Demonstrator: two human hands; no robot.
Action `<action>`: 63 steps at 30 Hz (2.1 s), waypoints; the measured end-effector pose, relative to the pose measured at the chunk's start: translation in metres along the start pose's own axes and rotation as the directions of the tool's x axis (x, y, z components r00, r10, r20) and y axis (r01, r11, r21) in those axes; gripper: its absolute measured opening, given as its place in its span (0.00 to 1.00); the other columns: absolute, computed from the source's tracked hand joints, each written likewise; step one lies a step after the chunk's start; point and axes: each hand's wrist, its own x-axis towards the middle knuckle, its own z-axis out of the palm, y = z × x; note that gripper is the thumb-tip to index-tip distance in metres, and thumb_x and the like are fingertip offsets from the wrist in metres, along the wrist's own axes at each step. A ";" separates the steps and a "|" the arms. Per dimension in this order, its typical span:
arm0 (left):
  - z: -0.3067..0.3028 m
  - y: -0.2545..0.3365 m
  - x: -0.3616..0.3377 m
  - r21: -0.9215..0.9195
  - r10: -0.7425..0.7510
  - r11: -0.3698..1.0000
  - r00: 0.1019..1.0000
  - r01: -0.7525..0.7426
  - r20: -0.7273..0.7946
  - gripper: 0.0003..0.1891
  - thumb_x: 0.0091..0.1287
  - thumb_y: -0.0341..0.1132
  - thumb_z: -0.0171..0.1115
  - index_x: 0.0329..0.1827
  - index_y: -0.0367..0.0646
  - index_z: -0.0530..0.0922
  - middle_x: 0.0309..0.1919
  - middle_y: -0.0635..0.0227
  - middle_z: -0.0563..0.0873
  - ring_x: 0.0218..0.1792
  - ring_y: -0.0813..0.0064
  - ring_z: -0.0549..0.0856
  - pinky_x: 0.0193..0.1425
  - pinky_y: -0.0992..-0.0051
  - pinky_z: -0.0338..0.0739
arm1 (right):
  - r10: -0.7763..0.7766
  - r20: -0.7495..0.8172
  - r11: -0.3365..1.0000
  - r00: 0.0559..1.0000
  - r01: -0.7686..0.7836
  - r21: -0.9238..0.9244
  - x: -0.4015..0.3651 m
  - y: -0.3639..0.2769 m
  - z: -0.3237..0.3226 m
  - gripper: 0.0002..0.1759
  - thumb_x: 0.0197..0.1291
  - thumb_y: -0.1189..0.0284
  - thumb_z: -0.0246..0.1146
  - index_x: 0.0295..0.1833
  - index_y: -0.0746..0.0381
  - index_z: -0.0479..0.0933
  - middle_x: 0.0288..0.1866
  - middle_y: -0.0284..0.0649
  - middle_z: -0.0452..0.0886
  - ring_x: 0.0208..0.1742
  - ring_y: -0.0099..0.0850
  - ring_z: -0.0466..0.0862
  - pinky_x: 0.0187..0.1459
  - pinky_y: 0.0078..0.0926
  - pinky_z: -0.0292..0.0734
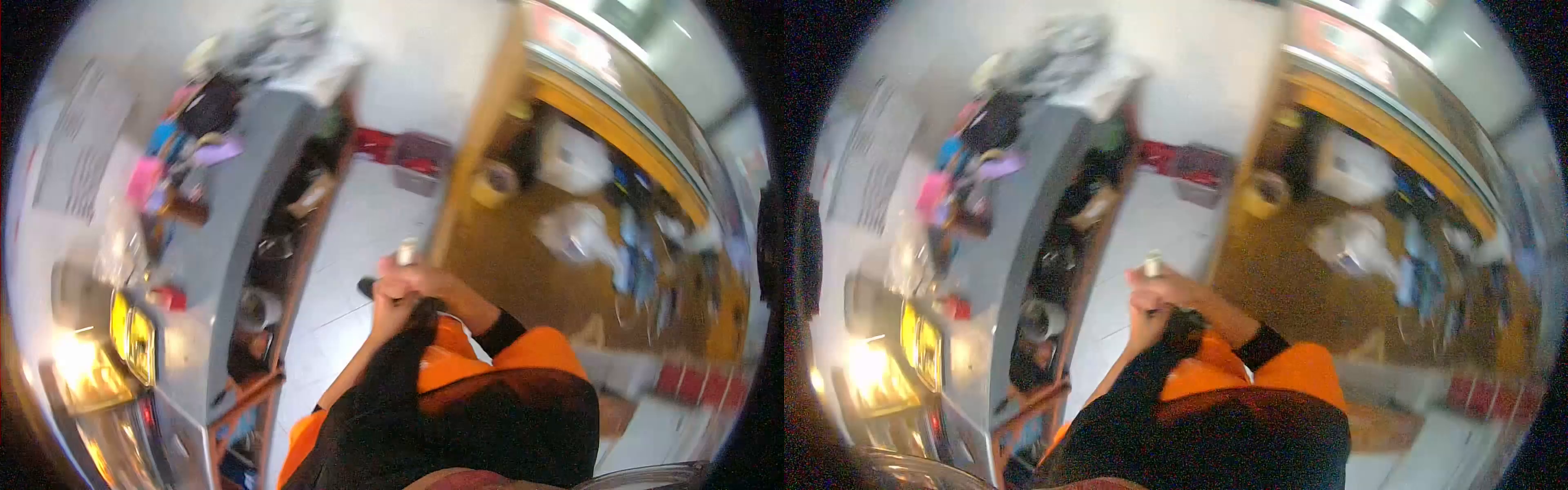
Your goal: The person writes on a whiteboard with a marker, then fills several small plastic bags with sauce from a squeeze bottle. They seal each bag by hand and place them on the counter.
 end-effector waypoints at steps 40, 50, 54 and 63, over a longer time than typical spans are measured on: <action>-0.735 -0.132 0.189 -0.603 -0.567 0.282 0.378 -0.746 -0.732 0.10 0.66 0.27 0.50 0.26 0.44 0.63 0.19 0.76 0.60 0.18 0.84 0.59 0.19 0.82 0.56 | -0.369 -0.153 0.885 0.917 0.296 -0.361 0.660 -0.095 -0.016 0.14 0.64 0.68 0.58 0.50 0.65 0.71 0.43 0.43 0.78 0.39 0.29 0.79 0.37 0.22 0.74; -0.930 -0.207 0.328 -0.437 -0.625 0.462 0.066 -0.772 -0.778 0.22 0.60 0.22 0.51 0.56 0.31 0.54 0.52 0.42 0.65 0.51 0.50 0.74 0.58 0.52 0.72 | -0.317 -0.164 0.888 0.934 0.232 -0.396 0.727 -0.089 0.004 0.15 0.60 0.67 0.62 0.48 0.62 0.71 0.30 0.39 0.76 0.30 0.26 0.76 0.30 0.21 0.70; -1.026 -0.287 0.344 -0.369 -0.395 0.896 0.065 0.246 -0.916 0.26 0.61 0.33 0.56 0.60 0.34 0.59 0.56 0.46 0.67 0.53 0.56 0.74 0.59 0.60 0.72 | -0.401 -0.144 0.759 0.904 0.241 -0.604 0.726 -0.085 -0.002 0.14 0.57 0.71 0.65 0.46 0.61 0.71 0.31 0.36 0.75 0.30 0.25 0.76 0.31 0.21 0.72; -1.167 -0.349 0.367 0.195 0.184 0.451 0.123 0.871 -0.975 0.39 0.47 0.45 0.74 0.55 0.24 0.68 0.51 0.44 0.77 0.48 0.56 0.80 0.53 0.62 0.76 | -0.249 -0.298 0.857 0.922 0.066 -0.511 0.698 -0.078 -0.025 0.13 0.53 0.77 0.67 0.41 0.59 0.70 0.35 0.37 0.78 0.29 0.22 0.79 0.30 0.19 0.76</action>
